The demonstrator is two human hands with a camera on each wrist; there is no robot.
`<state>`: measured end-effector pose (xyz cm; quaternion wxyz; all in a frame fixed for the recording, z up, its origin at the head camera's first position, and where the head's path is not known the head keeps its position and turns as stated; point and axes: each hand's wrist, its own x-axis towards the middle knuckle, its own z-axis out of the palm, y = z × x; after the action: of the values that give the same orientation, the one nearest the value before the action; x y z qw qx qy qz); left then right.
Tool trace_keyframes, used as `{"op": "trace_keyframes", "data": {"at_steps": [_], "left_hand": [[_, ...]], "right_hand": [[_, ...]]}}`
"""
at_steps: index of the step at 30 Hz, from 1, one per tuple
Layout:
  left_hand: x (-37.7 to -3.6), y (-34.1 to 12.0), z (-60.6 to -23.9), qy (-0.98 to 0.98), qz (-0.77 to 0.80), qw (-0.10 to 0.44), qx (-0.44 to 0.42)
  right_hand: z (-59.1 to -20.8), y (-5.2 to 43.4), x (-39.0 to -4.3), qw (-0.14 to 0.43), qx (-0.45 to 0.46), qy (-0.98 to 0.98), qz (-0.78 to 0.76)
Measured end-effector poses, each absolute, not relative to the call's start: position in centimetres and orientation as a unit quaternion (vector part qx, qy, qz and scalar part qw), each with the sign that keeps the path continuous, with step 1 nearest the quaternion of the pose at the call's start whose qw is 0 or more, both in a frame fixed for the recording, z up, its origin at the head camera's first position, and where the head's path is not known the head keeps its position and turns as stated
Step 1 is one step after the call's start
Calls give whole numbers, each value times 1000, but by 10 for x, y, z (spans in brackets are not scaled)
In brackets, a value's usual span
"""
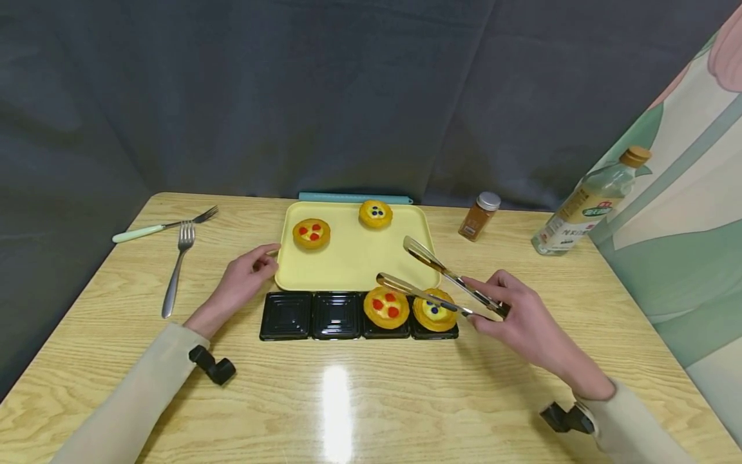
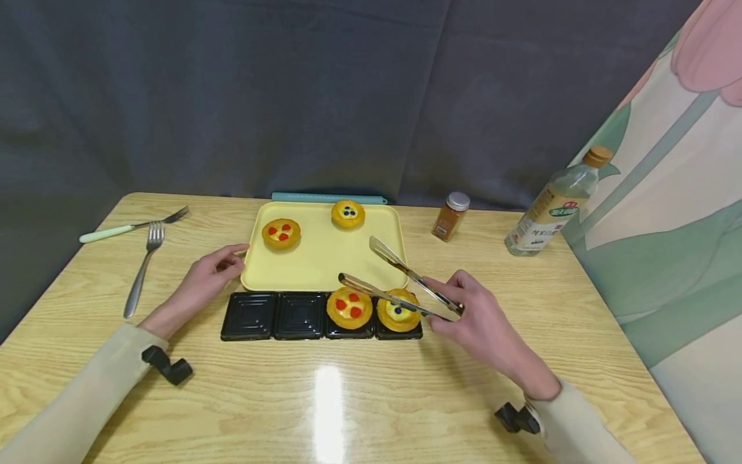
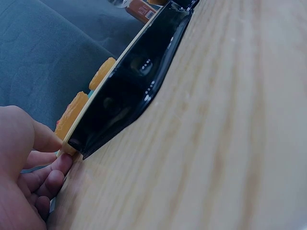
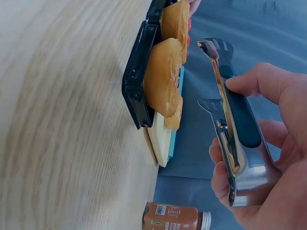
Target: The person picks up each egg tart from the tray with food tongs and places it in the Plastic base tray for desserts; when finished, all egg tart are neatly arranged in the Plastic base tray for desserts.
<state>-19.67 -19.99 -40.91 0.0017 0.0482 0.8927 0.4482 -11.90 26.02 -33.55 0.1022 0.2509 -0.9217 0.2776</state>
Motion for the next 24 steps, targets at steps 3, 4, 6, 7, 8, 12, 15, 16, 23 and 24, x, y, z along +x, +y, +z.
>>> {"op": "trace_keyframes", "data": {"at_steps": [3,4,6,7,8,12,15,16,23,24], "left_hand": [[-197,-200,-409,893,447,0,48],[-197,-200,-409,893,448,1,48],[-197,-200,-409,893,447,0,47],[-198,-200,-409,893,447,0,47],[-198,-200,-410,893,448,0,47],[-198,-200,-409,893,447,-1,50],[-198,-200,-409,893,447,-2,50],[-198,-200,-409,894,446,-2,50],[-197,-200,-410,894,446,1,48],[-197,-200,-410,894,446,1,48]], "right_hand": [[-336,259,-124,104,247,-923,277],[-336,258,-126,105,246,-923,277],[-336,257,-130,102,242,-925,276],[-336,257,-132,100,239,-926,276],[-336,256,-134,98,237,-927,275],[-337,256,-142,89,228,-930,274],[-339,255,-149,83,223,-931,275],[-339,255,-152,79,220,-932,278],[-342,254,-171,61,202,-934,288],[-343,254,-174,61,201,-935,287]]}}
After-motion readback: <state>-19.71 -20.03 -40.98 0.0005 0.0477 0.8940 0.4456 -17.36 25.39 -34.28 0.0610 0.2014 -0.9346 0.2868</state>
